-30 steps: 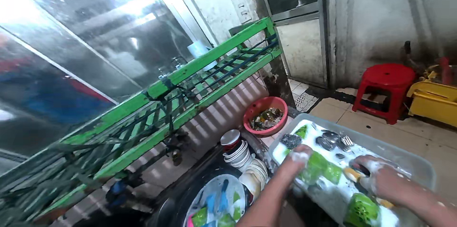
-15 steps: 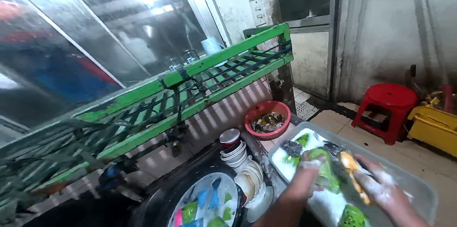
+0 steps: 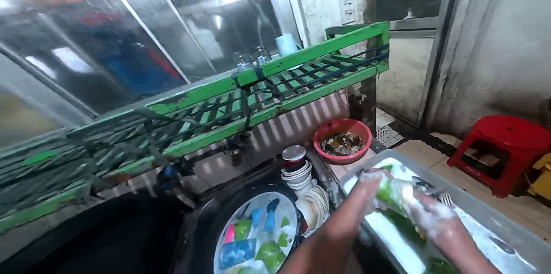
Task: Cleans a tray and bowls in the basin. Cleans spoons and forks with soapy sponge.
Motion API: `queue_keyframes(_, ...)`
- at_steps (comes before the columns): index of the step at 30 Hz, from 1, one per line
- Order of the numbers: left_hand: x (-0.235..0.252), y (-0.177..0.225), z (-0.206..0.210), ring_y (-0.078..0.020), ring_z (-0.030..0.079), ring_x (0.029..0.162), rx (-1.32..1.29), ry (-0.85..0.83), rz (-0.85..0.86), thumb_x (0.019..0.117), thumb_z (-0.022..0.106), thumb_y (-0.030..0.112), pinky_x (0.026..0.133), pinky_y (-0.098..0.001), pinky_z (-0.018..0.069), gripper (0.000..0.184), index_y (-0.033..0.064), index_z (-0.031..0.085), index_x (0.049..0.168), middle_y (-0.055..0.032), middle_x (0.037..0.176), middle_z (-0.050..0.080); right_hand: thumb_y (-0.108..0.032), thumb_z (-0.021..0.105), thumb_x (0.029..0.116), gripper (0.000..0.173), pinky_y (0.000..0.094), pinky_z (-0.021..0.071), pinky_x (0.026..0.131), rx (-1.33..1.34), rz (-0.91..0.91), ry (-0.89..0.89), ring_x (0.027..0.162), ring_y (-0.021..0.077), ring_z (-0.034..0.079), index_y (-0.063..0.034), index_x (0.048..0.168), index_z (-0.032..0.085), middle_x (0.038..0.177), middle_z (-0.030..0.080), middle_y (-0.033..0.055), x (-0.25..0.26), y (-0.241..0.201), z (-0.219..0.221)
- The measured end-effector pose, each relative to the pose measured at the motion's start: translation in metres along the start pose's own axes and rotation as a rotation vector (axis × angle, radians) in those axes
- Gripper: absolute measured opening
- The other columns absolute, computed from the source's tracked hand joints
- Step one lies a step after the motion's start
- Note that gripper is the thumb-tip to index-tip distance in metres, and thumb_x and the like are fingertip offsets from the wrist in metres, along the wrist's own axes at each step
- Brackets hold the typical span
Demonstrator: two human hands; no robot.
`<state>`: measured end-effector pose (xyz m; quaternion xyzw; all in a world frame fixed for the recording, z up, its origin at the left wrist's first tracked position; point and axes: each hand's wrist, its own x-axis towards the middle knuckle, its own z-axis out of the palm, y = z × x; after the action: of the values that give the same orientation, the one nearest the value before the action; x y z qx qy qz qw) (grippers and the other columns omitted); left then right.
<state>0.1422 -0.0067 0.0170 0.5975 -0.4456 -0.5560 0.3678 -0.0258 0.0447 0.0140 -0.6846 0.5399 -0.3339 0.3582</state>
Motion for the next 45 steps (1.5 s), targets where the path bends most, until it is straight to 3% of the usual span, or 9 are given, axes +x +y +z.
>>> queue_keyframes(3, 0.013, 0.019, 0.002, -0.0323, 0.058, 0.129, 0.429, -0.145, -0.035, 0.1109, 0.044, 0.029, 0.108, -0.0491, 0.0456, 0.044, -0.0011, 0.057, 0.14, -0.0239, 0.139, 0.059, -0.008, 0.058, 0.0973, 0.029, 0.0593, 0.0517, 0.098, -0.226, -0.14, -0.081, 0.108, 0.0437, 0.068, 0.0132, 0.115, 0.067, 0.114, 0.069, 0.0301, 0.003, 0.016, 0.015)
queue_keyframes(8, 0.001, -0.02, 0.047, -0.0229, 0.063, 0.115, -0.662, 0.075, 0.094, 0.1085, 0.049, 0.031, 0.098, -0.0424, 0.0535, 0.047, 0.0071, 0.044, 0.149, -0.0149, 0.132, 0.061, -0.013, 0.039, 0.1068, 0.024, 0.0317, 0.0593, 0.064, 0.915, 0.353, 0.239, 0.074, 0.0116, 0.067, -0.0033, 0.108, 0.061, 0.084, 0.067, 0.0045, 0.02, -0.005, 0.018)
queue_keyframes(12, -0.009, -0.02, 0.064, -0.0216, 0.059, 0.122, -0.633, 0.116, 0.049, 0.1086, 0.05, 0.028, 0.102, -0.0394, 0.051, 0.05, 0.006, 0.039, 0.152, -0.0157, 0.139, 0.057, -0.007, 0.055, 0.0993, 0.039, 0.0516, 0.0383, 0.115, -0.171, 0.048, 0.071, 0.127, 0.0389, 0.058, 0.0145, 0.131, 0.058, 0.129, 0.063, 0.0312, 0.018, 0.011, 0.029)
queue_keyframes(14, -0.01, -0.016, 0.072, -0.0251, 0.06, 0.122, -0.607, 0.203, 0.032, 0.1019, 0.064, 0.021, 0.102, -0.0414, 0.0526, 0.062, 0.005, 0.033, 0.153, -0.0203, 0.139, 0.056, -0.02, 0.06, 0.0971, 0.043, 0.0699, 0.0235, 0.119, -0.6, -0.311, 0.065, 0.129, 0.0435, 0.058, 0.0046, 0.133, 0.064, 0.131, 0.065, 0.0268, 0.023, 0.038, 0.03)
queue_keyframes(21, -0.013, -0.023, 0.07, -0.0265, 0.052, 0.133, -0.747, 0.196, 0.011, 0.1055, 0.058, 0.021, 0.108, -0.0436, 0.0471, 0.062, 0.008, 0.026, 0.157, -0.0179, 0.15, 0.047, -0.009, 0.056, 0.1009, 0.039, 0.0527, 0.0433, 0.109, 0.054, 0.278, -0.1, 0.125, 0.0384, 0.057, 0.0132, 0.133, 0.054, 0.131, 0.058, 0.0315, 0.025, 0.009, 0.02)
queue_keyframes(27, 0.009, -0.031, 0.023, -0.031, 0.066, 0.108, -0.453, 0.301, 0.047, 0.0933, 0.076, 0.022, 0.086, -0.0479, 0.0591, 0.076, 0.0111, 0.032, 0.154, -0.0225, 0.13, 0.06, -0.013, 0.059, 0.0921, 0.045, 0.0483, 0.0495, 0.106, 0.021, -0.11, -0.143, 0.124, 0.0273, 0.062, -0.0049, 0.136, 0.065, 0.133, 0.065, 0.0168, 0.005, 0.042, -0.016)
queue_keyframes(32, -0.022, -0.036, 0.052, -0.0244, 0.062, 0.123, 0.366, 0.051, 0.357, 0.0773, 0.083, 0.017, 0.107, -0.0408, 0.0509, 0.08, -0.0035, 0.046, 0.146, -0.0206, 0.134, 0.062, -0.032, 0.048, 0.1003, 0.051, 0.0497, 0.0486, 0.107, -0.097, -0.234, 0.19, 0.126, 0.0326, 0.062, 0.0014, 0.136, 0.062, 0.136, 0.063, 0.0217, 0.009, 0.038, -0.008)
queue_keyframes(36, -0.037, -0.021, 0.066, -0.0271, 0.053, 0.135, 0.912, -0.038, 0.316, 0.0778, 0.081, 0.037, 0.111, -0.0479, 0.0461, 0.089, 0.0089, 0.044, 0.154, -0.012, 0.149, 0.054, -0.021, 0.052, 0.1064, 0.035, 0.0547, 0.0442, 0.109, -0.063, 0.129, 0.074, 0.125, 0.0359, 0.061, 0.0016, 0.131, 0.065, 0.128, 0.066, 0.0242, 0.032, 0.03, -0.02)
queue_keyframes(45, -0.041, -0.025, 0.034, -0.0305, 0.058, 0.13, 0.736, 0.03, 0.386, 0.0849, 0.078, 0.024, 0.113, -0.0468, 0.0447, 0.072, -0.0012, 0.05, 0.147, -0.02, 0.141, 0.06, -0.014, 0.052, 0.1013, 0.036, 0.0572, 0.0498, 0.103, -0.163, -0.307, 0.204, 0.119, 0.0407, 0.064, 0.0055, 0.128, 0.065, 0.126, 0.067, 0.0259, 0.014, 0.017, 0.016)
